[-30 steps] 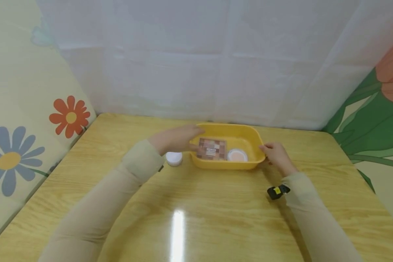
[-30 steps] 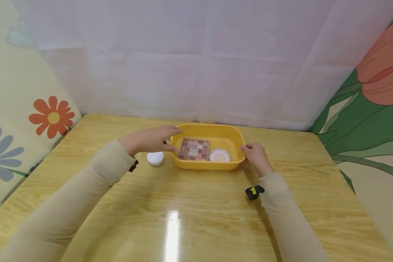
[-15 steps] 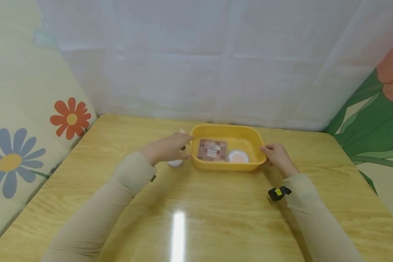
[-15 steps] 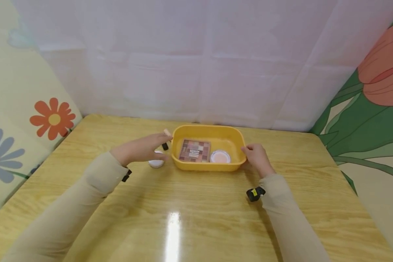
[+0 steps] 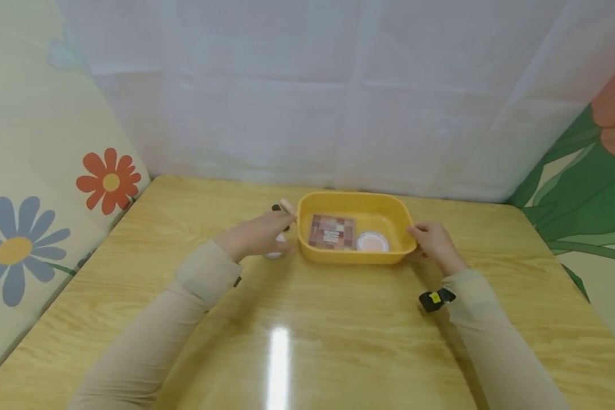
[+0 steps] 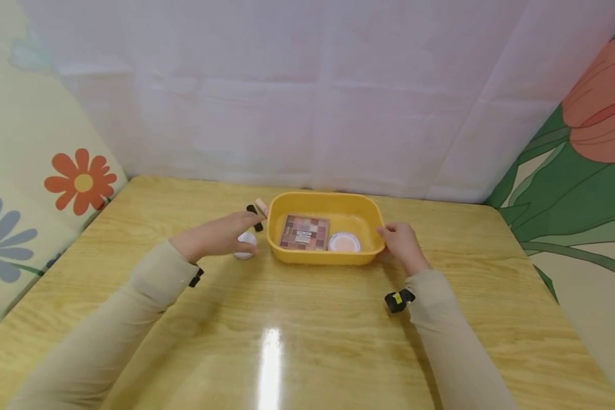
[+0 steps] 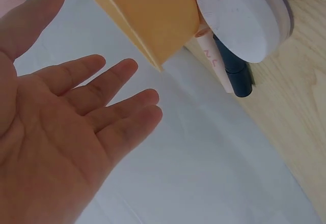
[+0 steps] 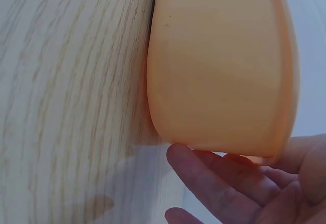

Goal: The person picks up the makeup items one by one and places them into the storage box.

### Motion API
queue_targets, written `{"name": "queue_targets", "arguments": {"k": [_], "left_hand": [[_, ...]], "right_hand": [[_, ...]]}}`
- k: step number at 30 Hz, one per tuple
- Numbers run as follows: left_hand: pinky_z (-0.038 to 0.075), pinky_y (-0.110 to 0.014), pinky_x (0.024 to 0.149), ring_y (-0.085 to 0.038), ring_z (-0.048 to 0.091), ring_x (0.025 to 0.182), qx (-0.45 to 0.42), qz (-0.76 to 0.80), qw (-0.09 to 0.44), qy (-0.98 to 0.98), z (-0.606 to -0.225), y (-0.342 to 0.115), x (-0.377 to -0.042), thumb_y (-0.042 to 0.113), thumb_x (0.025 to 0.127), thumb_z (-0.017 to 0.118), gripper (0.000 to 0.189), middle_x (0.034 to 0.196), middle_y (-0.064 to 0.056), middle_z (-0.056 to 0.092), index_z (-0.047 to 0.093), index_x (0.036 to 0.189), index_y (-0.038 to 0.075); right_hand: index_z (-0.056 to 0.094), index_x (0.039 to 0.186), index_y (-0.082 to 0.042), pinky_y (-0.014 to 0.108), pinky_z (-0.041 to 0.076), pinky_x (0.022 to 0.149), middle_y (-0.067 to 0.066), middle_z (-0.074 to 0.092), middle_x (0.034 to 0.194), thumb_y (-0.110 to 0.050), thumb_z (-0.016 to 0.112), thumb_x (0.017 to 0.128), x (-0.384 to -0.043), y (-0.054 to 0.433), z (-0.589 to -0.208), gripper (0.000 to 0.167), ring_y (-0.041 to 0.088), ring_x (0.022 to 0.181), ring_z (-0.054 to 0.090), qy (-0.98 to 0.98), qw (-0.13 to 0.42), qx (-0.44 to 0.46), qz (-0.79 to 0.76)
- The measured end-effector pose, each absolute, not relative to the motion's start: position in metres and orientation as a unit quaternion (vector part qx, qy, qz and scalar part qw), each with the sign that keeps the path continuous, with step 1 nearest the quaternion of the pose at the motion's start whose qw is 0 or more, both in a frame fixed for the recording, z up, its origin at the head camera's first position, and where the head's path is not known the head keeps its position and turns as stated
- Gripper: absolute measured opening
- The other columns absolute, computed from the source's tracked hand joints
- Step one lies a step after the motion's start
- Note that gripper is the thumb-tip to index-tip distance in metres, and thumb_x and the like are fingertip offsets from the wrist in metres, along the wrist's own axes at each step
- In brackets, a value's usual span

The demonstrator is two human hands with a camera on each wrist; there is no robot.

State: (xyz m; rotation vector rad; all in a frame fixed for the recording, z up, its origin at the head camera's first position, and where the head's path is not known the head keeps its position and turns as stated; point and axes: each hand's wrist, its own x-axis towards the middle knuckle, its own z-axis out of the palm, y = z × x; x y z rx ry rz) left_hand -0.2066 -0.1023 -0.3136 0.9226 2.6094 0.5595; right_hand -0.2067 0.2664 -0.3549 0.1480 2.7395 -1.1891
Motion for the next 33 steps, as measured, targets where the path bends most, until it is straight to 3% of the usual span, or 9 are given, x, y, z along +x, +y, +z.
{"name": "queue_targets", "arguments": {"k": [5,9,13,19,29,33], "left_hand": [[0.029,-0.048,0.113,-0.038,0.035,0.136,0.305,0.172,0.167,0.922,-0.317,-0.104,-0.205,0.02,0.094,0.065,0.07,0.147,-0.026,0.038,0.03,0.149,-0.005],[0.026,-0.048,0.114,-0.041,0.031,0.138,0.29,0.146,0.168,0.931,-0.323,-0.105,-0.204,0.02,0.095,0.064,0.066,0.148,-0.029,0.034,0.033,0.144,-0.011],[0.026,-0.049,0.114,-0.042,0.032,0.137,0.286,0.161,0.161,0.931,-0.333,-0.107,-0.206,0.013,0.094,0.062,0.063,0.146,-0.032,0.034,0.033,0.144,-0.012],[0.025,-0.05,0.114,-0.044,0.031,0.137,0.271,0.156,0.166,0.935,-0.346,-0.108,-0.209,0.015,0.093,0.065,0.069,0.148,-0.033,0.03,0.03,0.146,-0.01],[0.021,-0.051,0.115,-0.043,0.024,0.14,0.248,0.154,0.184,0.938,-0.356,-0.107,-0.212,0.02,0.09,0.07,0.078,0.152,-0.031,0.023,0.027,0.149,-0.006],[0.023,-0.052,0.114,-0.044,0.028,0.138,0.256,0.141,0.175,0.94,-0.359,-0.106,-0.211,0.021,0.09,0.07,0.077,0.15,-0.032,0.026,0.028,0.148,-0.008]], "right_hand": [[0.051,0.124,0.019,0.031,0.05,0.062,0.025,0.062,0.098,-0.019,0.045,0.103,-0.207,0.266,-0.353,0.043,0.009,0.066,0.053,0.914,0.077,0.05,-0.395],[0.049,0.127,0.019,0.031,0.051,0.061,0.028,0.061,0.104,-0.02,0.045,0.103,-0.208,0.266,-0.354,0.045,0.011,0.069,0.053,0.917,0.076,0.05,-0.388],[0.048,0.127,0.02,0.032,0.051,0.06,0.029,0.06,0.106,-0.02,0.045,0.103,-0.208,0.266,-0.354,0.046,0.013,0.071,0.053,0.919,0.069,0.046,-0.385],[0.05,0.125,0.02,0.031,0.051,0.059,0.025,0.061,0.098,-0.02,0.046,0.103,-0.207,0.267,-0.353,0.046,0.011,0.068,0.052,0.916,0.07,0.042,-0.394],[0.05,0.125,0.02,0.031,0.051,0.059,0.026,0.061,0.1,-0.018,0.046,0.103,-0.207,0.266,-0.354,0.045,0.011,0.068,0.051,0.916,0.069,0.042,-0.392],[0.049,0.126,0.02,0.032,0.051,0.059,0.028,0.06,0.102,-0.02,0.045,0.103,-0.206,0.267,-0.355,0.046,0.011,0.068,0.052,0.917,0.068,0.041,-0.39]]}}
